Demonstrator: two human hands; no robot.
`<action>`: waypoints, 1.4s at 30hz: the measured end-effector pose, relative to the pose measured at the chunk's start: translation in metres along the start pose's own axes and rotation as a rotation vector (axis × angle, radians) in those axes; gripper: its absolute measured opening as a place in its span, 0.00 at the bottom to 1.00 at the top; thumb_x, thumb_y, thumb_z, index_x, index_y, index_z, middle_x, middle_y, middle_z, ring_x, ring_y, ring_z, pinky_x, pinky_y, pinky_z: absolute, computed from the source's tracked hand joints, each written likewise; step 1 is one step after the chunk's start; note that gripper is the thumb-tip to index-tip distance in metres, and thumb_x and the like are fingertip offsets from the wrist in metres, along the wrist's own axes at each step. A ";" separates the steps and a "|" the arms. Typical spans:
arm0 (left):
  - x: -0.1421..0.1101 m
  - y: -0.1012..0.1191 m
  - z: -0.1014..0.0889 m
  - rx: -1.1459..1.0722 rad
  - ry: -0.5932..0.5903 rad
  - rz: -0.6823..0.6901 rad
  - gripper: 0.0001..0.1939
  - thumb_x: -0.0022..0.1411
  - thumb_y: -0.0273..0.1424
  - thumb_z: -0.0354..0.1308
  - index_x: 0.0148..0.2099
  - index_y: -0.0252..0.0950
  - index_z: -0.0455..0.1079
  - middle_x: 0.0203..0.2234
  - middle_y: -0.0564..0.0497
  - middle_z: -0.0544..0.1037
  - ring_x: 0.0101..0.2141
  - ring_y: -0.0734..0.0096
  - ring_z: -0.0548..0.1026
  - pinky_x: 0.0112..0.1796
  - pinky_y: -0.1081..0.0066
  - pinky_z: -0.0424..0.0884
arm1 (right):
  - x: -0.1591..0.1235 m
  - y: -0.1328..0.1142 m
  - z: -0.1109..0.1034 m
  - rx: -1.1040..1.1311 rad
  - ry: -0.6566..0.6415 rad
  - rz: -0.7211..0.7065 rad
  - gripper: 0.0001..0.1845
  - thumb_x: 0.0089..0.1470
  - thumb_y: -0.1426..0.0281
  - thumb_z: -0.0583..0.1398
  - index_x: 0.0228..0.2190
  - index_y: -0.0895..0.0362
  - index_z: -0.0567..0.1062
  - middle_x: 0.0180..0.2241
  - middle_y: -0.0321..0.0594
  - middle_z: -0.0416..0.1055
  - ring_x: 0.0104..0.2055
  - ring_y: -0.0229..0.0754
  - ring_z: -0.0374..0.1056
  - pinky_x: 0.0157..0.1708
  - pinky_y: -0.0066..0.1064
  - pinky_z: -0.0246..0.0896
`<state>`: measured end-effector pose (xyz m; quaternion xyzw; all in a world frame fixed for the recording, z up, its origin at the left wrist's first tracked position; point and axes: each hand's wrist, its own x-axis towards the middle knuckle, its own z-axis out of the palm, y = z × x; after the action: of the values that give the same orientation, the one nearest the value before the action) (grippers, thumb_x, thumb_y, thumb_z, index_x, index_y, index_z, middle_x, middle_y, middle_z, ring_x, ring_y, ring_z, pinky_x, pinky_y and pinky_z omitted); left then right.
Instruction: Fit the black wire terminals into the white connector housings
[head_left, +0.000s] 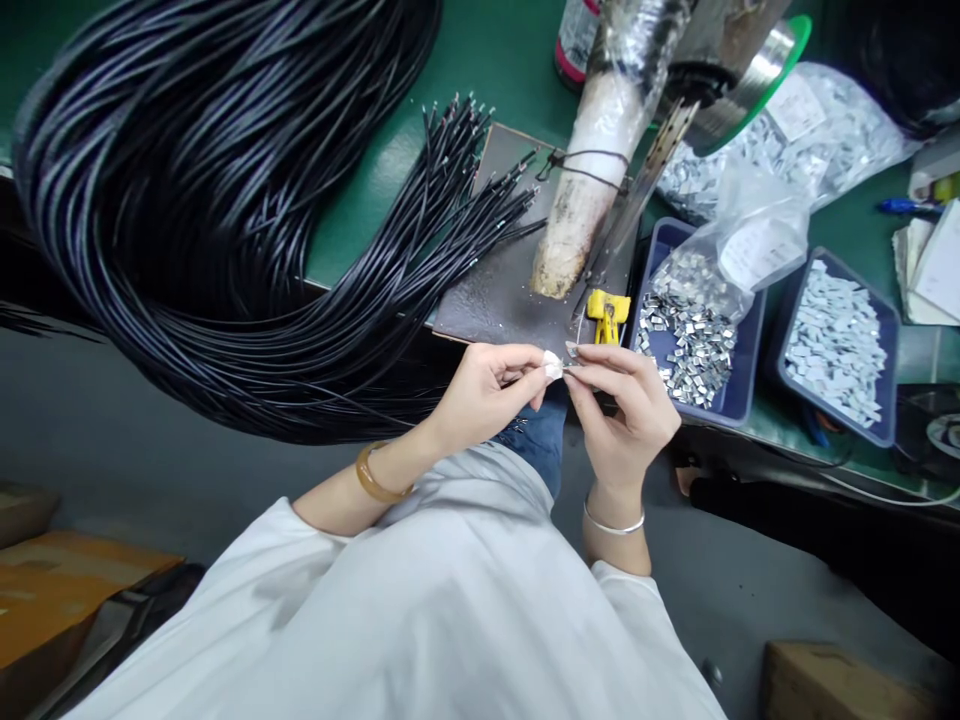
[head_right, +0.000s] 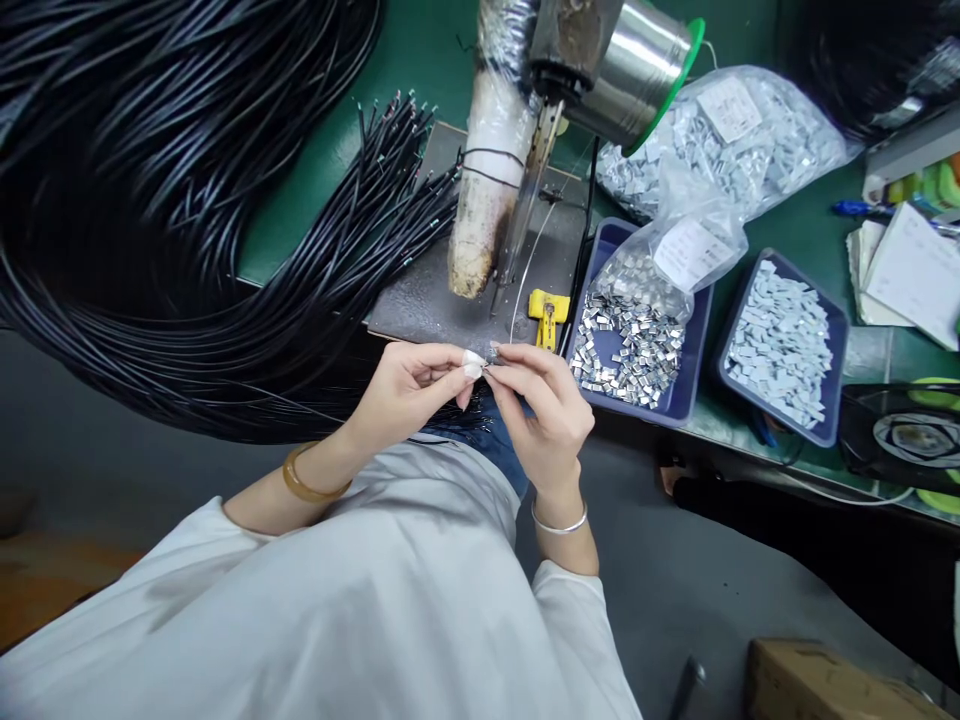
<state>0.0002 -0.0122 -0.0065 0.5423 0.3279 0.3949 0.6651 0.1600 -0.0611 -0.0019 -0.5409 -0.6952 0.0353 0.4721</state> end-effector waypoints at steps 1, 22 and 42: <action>0.000 0.000 0.000 0.000 -0.007 -0.009 0.12 0.62 0.32 0.61 0.27 0.32 0.71 0.17 0.54 0.69 0.20 0.80 0.66 0.25 0.78 0.64 | 0.000 0.000 0.000 -0.004 -0.024 -0.005 0.12 0.54 0.79 0.65 0.38 0.53 0.77 0.43 0.39 0.78 0.45 0.40 0.76 0.46 0.36 0.74; 0.012 0.007 0.003 -0.212 0.055 -0.104 0.09 0.53 0.29 0.65 0.28 0.33 0.68 0.16 0.61 0.61 0.18 0.85 0.52 0.20 0.78 0.49 | -0.008 -0.003 0.015 0.112 0.182 -0.049 0.11 0.56 0.78 0.62 0.40 0.53 0.75 0.39 0.38 0.81 0.40 0.40 0.79 0.39 0.34 0.77; 0.021 0.006 0.007 -0.155 0.153 -0.039 0.09 0.53 0.30 0.65 0.25 0.33 0.70 0.17 0.58 0.64 0.20 0.83 0.57 0.22 0.78 0.57 | -0.004 0.010 0.018 -0.026 0.147 -0.067 0.10 0.54 0.78 0.64 0.37 0.52 0.73 0.41 0.38 0.81 0.42 0.41 0.79 0.43 0.35 0.76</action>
<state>0.0151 0.0039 0.0006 0.4511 0.3565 0.4464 0.6856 0.1541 -0.0516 -0.0196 -0.5246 -0.6767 -0.0296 0.5158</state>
